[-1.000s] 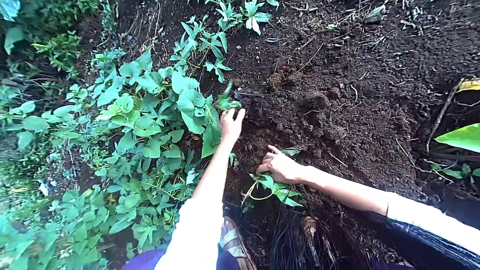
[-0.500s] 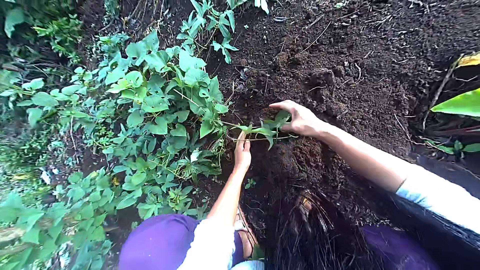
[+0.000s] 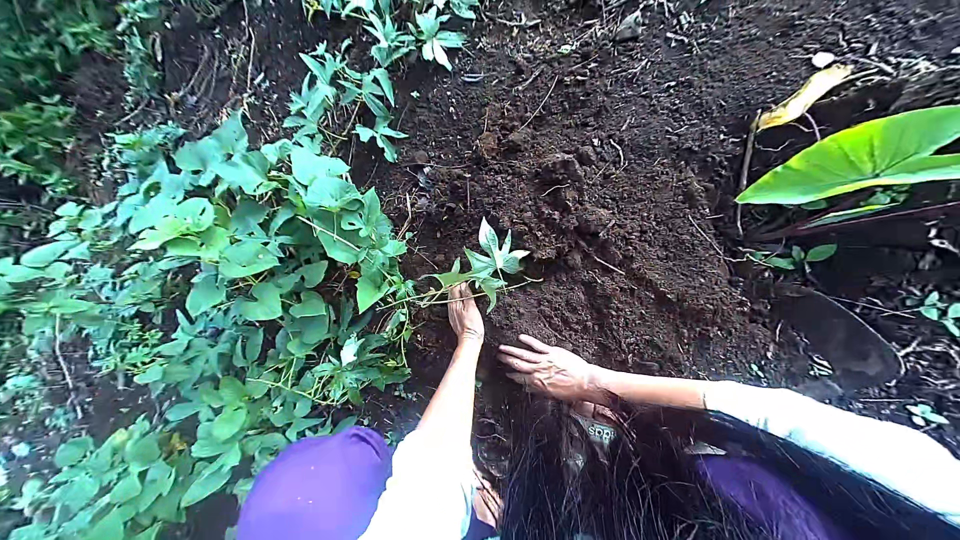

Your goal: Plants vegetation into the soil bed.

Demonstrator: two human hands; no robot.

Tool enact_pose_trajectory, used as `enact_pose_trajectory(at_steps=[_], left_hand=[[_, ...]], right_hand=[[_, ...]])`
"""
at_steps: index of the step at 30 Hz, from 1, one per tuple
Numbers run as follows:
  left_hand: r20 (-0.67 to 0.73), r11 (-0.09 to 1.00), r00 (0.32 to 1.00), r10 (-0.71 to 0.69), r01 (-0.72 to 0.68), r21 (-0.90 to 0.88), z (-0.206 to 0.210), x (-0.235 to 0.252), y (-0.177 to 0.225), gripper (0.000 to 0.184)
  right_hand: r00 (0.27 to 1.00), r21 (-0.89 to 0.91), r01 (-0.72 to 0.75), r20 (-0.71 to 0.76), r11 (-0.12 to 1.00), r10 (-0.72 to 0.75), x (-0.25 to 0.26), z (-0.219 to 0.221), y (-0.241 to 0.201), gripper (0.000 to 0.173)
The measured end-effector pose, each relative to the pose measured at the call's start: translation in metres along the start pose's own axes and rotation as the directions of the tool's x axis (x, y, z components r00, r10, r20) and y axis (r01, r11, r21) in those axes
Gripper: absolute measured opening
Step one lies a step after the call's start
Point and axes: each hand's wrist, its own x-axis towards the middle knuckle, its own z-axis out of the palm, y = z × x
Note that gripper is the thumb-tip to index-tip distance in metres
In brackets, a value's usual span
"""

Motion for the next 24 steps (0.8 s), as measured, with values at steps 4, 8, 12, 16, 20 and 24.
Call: enact_pose_trajectory(at_steps=[4,8,12,16,20,24], left_hand=[[0.088,0.999,0.995,0.038,-0.035,-0.037,0.007,-0.018,0.013,0.057],[0.185,0.993,0.978,0.098,-0.109,0.052,0.017,-0.038,0.019,0.06],[0.398,0.935,0.898,0.189,-0.289,0.206,0.014,-0.046,0.01,0.072],[0.191,0.974,0.97,0.148,-0.176,0.142,-0.001,-0.054,0.024,0.074],[-0.112,0.988,0.991,0.078,-0.062,0.138,-0.005,-0.062,0.027,0.057],[-0.261,0.915,0.965,0.012,0.094,0.392,-0.019,-0.058,-0.009,0.049]], right_hand=[[0.999,-0.043,0.016,-0.047,0.999,-0.018,-0.006,-0.015,0.013,0.037],[0.981,-0.153,-0.017,-0.191,0.988,-0.013,-0.037,-0.027,0.038,0.032],[0.851,-0.214,-0.267,-0.51,0.94,0.126,-0.075,-0.022,0.047,0.022],[0.798,-0.171,-0.305,-0.583,0.937,0.153,-0.082,-0.019,0.032,0.032],[0.916,-0.132,-0.093,-0.4,0.987,0.032,-0.072,-0.011,0.016,0.037],[0.954,-0.139,0.111,-0.262,0.984,-0.145,-0.055,0.002,0.004,0.042]])
